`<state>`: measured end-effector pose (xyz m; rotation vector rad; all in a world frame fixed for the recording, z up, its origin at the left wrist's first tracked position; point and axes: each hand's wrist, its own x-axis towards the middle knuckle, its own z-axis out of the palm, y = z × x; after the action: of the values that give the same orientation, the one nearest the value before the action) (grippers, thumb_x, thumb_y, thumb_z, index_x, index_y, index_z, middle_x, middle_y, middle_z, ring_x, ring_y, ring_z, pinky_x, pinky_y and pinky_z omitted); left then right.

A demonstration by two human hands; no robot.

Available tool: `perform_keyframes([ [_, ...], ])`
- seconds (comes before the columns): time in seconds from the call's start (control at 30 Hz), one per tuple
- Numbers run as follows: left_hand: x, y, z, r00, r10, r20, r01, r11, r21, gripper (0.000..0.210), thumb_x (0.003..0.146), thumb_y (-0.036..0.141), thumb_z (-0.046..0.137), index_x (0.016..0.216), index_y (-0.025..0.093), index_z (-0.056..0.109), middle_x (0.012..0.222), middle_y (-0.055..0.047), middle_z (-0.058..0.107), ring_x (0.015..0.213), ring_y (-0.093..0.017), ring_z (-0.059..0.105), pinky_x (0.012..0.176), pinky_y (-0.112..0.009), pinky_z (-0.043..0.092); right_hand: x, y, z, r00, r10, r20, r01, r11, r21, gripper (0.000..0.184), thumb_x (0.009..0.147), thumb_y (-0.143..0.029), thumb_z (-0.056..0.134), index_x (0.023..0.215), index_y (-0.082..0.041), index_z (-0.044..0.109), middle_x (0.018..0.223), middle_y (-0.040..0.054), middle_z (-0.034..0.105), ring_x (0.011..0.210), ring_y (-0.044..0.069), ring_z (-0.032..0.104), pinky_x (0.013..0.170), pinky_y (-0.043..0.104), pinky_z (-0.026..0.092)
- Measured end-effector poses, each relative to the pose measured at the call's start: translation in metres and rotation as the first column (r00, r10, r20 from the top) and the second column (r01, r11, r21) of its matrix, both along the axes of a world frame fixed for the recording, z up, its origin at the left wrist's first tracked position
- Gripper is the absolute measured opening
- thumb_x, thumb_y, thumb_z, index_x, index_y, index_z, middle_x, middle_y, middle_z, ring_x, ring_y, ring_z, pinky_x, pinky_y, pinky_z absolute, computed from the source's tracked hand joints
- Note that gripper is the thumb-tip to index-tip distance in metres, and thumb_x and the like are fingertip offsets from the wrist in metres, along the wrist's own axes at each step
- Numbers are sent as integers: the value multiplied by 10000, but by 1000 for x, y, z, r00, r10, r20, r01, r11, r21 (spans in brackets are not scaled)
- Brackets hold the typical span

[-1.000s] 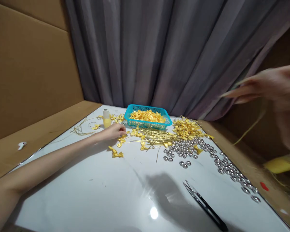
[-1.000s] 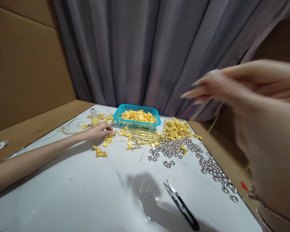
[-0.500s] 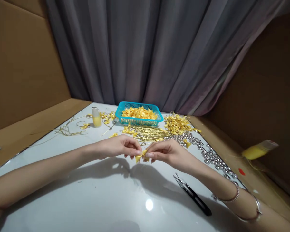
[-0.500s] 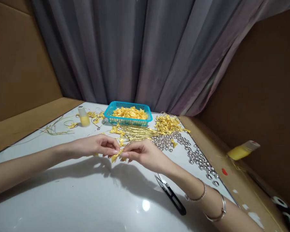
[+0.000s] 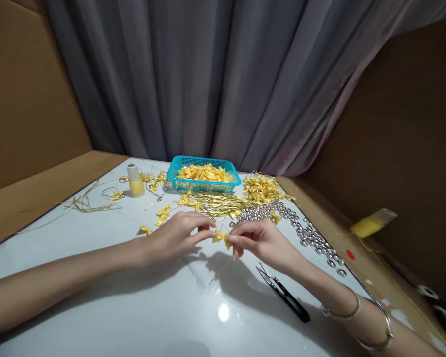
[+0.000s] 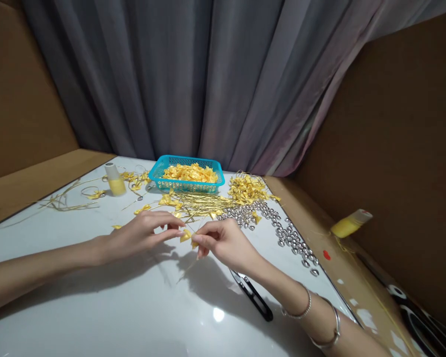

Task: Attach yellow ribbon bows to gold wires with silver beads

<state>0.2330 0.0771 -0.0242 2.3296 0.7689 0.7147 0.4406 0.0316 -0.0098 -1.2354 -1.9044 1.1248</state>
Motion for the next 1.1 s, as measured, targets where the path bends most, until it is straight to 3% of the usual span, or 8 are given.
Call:
perform_keyframes([
  [0.1, 0, -7, -2, 998, 55, 27, -50, 987, -156, 278, 887, 359, 495, 945, 188, 707, 893, -50, 704, 803, -171, 602, 741, -275, 428, -2, -6, -6, 989, -42, 139, -2, 953, 303, 229, 861, -219, 508, 705, -136, 654, 661, 55, 634, 624, 146, 580, 593, 267, 435],
  [0.17, 2, -11, -2, 999, -4, 35, 15, 941, -339, 300, 904, 377, 465, 962, 211, 708, 924, -33, 704, 839, -171, 600, 762, -275, 428, -4, -10, -10, 986, -3, 166, -60, 926, 373, 222, 877, -183, 482, 750, -133, 657, 687, 52, 631, 649, 144, 576, 608, 264, 433],
  [0.37, 9, -16, -6, 964, -22, 264, 211, 668, -713, 381, 930, 402, 409, 885, 195, 726, 889, -57, 698, 832, -161, 584, 823, -296, 418, -7, -11, -12, 991, 110, 71, -123, 971, 207, 177, 880, -192, 522, 815, -153, 683, 763, 40, 655, 671, 125, 589, 630, 244, 452],
  [0.5, 11, -16, -11, 934, 15, 358, 300, 514, -804, 379, 916, 408, 437, 963, 148, 710, 920, -105, 691, 846, -176, 588, 855, -317, 410, -5, -8, -12, 993, 103, -56, -101, 994, 31, 169, 853, -234, 556, 802, -145, 690, 793, 53, 659, 623, 114, 574, 592, 240, 463],
  [0.7, 12, -15, -19, 947, 67, 314, 237, 514, -824, 300, 854, 372, 548, 809, 126, 714, 842, -90, 678, 777, -155, 556, 730, -261, 398, -7, -7, -18, 973, 101, -209, -124, 987, -101, 183, 838, -302, 584, 800, -165, 698, 749, 38, 643, 670, 123, 565, 636, 255, 470],
  [0.83, 13, -13, -25, 941, 126, 316, 211, 513, -832, 233, 831, 305, 574, 782, 128, 718, 811, -75, 662, 741, -131, 530, 704, -246, 387, -4, -3, -21, 990, 15, -139, -17, 1000, -9, 206, 836, -317, 589, 769, -168, 713, 783, 53, 619, 697, 134, 552, 597, 248, 451],
  [0.93, 14, -12, -28, 941, 183, 284, 143, 545, -826, 239, 822, 301, 574, 821, 114, 723, 823, -97, 672, 748, -143, 541, 711, -259, 393, 1, 2, -23, 993, -81, -90, 86, 995, 56, 201, 798, -336, 625, 728, -174, 720, 857, 70, 587, 776, 159, 545, 562, 240, 441],
  [1.1, 15, -11, -29, 957, 186, 223, 57, 631, -773, 240, 815, 305, 570, 852, 117, 714, 772, -87, 682, 725, -151, 561, 702, -268, 398, 2, 9, -28, 983, -69, -169, 49, 992, -119, 277, 750, -431, 664, 695, -164, 710, 783, 58, 603, 688, 151, 542, 607, 276, 450],
])
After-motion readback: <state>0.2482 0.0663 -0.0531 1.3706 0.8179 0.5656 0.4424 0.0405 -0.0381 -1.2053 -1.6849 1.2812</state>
